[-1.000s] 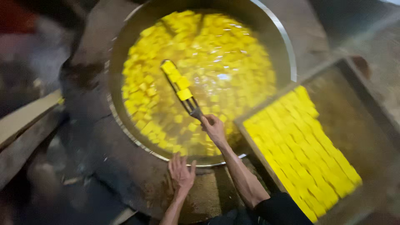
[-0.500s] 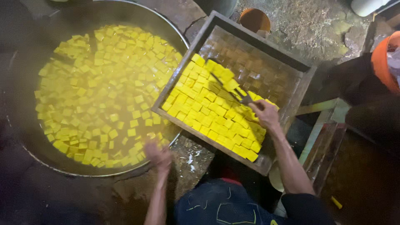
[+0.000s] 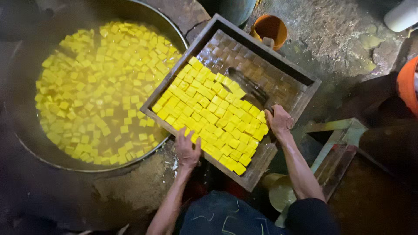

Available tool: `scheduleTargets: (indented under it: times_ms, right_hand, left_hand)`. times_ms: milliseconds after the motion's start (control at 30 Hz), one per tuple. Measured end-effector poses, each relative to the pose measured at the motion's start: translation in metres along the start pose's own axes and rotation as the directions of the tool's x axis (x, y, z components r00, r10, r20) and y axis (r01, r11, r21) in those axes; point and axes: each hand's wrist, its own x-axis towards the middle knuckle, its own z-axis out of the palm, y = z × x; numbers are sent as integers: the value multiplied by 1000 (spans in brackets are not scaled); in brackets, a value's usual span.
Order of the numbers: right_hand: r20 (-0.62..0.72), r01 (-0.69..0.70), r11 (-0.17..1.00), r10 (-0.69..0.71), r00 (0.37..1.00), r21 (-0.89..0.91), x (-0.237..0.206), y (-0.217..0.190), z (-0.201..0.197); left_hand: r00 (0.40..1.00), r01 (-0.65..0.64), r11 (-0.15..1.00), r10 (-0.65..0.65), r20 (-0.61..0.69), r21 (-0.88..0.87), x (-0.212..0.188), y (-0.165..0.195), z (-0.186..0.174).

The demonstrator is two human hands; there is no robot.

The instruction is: The person uses a slotted metal spatula to lift yellow food cubes from a large pot of hot liquid and places them into a rectangular wooden tray. The person repeatedly scoops and arranges the cubes in the tray throughout the clip.

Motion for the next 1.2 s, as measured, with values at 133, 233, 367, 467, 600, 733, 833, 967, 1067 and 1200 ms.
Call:
scheduleTargets:
  times_ms: [133,233,367,467,600,733,833,967,1067,1200]
  right_hand:
    - [-36,125,991,-126,991,-50,-7,-2,9]
    - [-91,112,990,-120,989,-87,-6,-3,11]
    - [-49,164,986,-165,985,-32,-1,-22,-1]
    - [-223,154,975,-117,968,161,3,-72,6]
    - [74,-104,737,73,995,668,-15,-190,58]
    - [487,-355,553,-108,866,754,-34,-322,135]
    - [677,-412,701,-137,723,582,-33,-400,177]
    - [711,-314,882,-32,703,351,-34,-454,207]
    - [714,-320,915,52,698,246,-33,-474,222]
    - [684,-255,944,45,728,208,-20,-496,244]
  left_hand:
    - [1000,27,998,-27,-6,64,-11,-18,-29]
    - [984,176,972,-174,-31,158,-15,-35,-58]
    - [959,275,951,-263,-102,142,-15,-69,-101]
    - [905,419,895,-398,-151,151,-23,-100,-137]
    - [890,441,867,-390,-235,233,-15,-158,-171]
    - [897,443,840,-418,-147,315,-13,-200,-199]
    - [911,409,852,-399,-102,325,-12,-221,-208]
    - [873,474,831,-486,-34,291,-14,-239,-209]
    - [871,478,836,-492,-18,271,-16,-254,-207]
    - [876,469,847,-482,-11,250,-12,-272,-204]
